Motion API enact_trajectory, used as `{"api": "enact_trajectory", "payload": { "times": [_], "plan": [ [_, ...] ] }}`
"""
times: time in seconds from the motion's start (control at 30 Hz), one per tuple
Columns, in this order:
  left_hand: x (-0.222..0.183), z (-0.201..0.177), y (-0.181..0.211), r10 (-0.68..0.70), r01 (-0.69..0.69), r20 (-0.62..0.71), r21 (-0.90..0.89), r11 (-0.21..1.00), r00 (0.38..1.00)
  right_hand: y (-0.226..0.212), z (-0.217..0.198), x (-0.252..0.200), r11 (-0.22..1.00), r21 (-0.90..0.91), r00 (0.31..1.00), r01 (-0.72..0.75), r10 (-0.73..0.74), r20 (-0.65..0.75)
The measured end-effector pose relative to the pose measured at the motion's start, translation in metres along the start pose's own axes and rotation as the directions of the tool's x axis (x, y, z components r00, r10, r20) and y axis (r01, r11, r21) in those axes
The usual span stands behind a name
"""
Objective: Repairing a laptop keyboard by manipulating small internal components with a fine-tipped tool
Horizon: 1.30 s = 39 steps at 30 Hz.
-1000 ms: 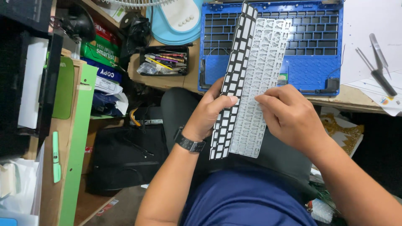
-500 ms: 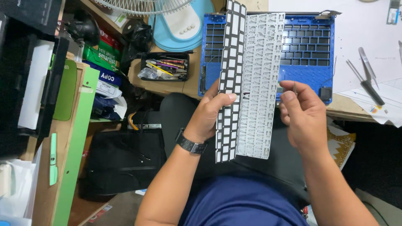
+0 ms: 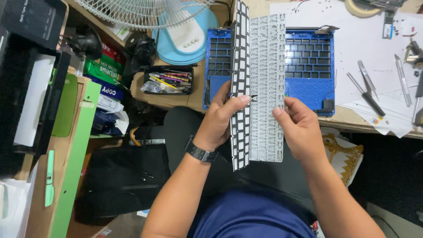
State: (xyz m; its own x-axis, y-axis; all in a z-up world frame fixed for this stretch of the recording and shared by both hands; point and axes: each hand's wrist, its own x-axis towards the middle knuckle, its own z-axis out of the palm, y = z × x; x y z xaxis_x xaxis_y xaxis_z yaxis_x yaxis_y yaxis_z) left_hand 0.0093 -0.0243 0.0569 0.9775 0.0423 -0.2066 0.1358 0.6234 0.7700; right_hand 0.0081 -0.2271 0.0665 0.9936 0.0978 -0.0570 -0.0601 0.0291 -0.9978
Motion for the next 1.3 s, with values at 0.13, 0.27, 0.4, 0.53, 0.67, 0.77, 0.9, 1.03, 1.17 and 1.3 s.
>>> {"api": "enact_trajectory", "payload": {
  "times": [0.13,0.27,0.4,0.53,0.67,0.77,0.9,1.03,1.17,1.3],
  "plan": [
    [0.000,0.008,0.004,0.014,-0.014,0.004,0.056,0.998,1.000,-0.011,0.005,-0.004,1.000,0.001,0.999,0.030,-0.030,-0.016],
    [0.000,0.013,0.005,0.013,-0.013,0.001,0.073,0.997,1.000,-0.012,0.006,-0.004,0.998,0.067,0.998,-0.018,0.022,-0.066],
    [0.003,0.011,-0.001,0.027,-0.028,0.016,0.079,0.996,1.000,-0.006,0.003,-0.003,0.995,0.094,0.996,-0.021,0.029,-0.088],
    [0.002,0.010,-0.001,0.002,-0.002,0.062,-0.008,1.000,0.998,-0.018,0.003,-0.005,0.995,0.098,0.994,-0.025,0.035,-0.102],
    [0.009,-0.001,-0.013,-0.010,0.009,-0.009,-0.090,0.996,1.000,-0.020,-0.001,-0.006,0.979,0.156,0.984,-0.128,0.145,-0.101],
    [0.012,0.001,-0.020,-0.017,0.013,-0.026,-0.141,0.990,1.000,0.007,-0.016,-0.002,0.945,0.277,0.975,-0.171,0.203,-0.090],
    [0.010,0.002,-0.029,-0.033,0.030,-0.016,-0.139,0.990,0.999,0.004,-0.018,0.006,0.976,0.143,0.978,-0.164,0.180,-0.107],
    [0.025,-0.017,-0.043,-0.048,0.051,0.042,-0.079,0.996,0.998,0.010,-0.040,0.010,0.966,0.199,0.979,-0.162,0.183,-0.090],
    [0.013,0.014,0.008,-0.108,0.108,0.024,0.017,0.994,0.994,-0.017,-0.075,0.024,0.985,0.051,0.967,-0.163,0.170,-0.191],
    [0.010,0.031,0.030,-0.145,0.146,-0.019,0.100,0.984,0.989,-0.047,-0.098,0.034,0.988,-0.015,0.948,-0.151,0.141,-0.284]
  ]
}}
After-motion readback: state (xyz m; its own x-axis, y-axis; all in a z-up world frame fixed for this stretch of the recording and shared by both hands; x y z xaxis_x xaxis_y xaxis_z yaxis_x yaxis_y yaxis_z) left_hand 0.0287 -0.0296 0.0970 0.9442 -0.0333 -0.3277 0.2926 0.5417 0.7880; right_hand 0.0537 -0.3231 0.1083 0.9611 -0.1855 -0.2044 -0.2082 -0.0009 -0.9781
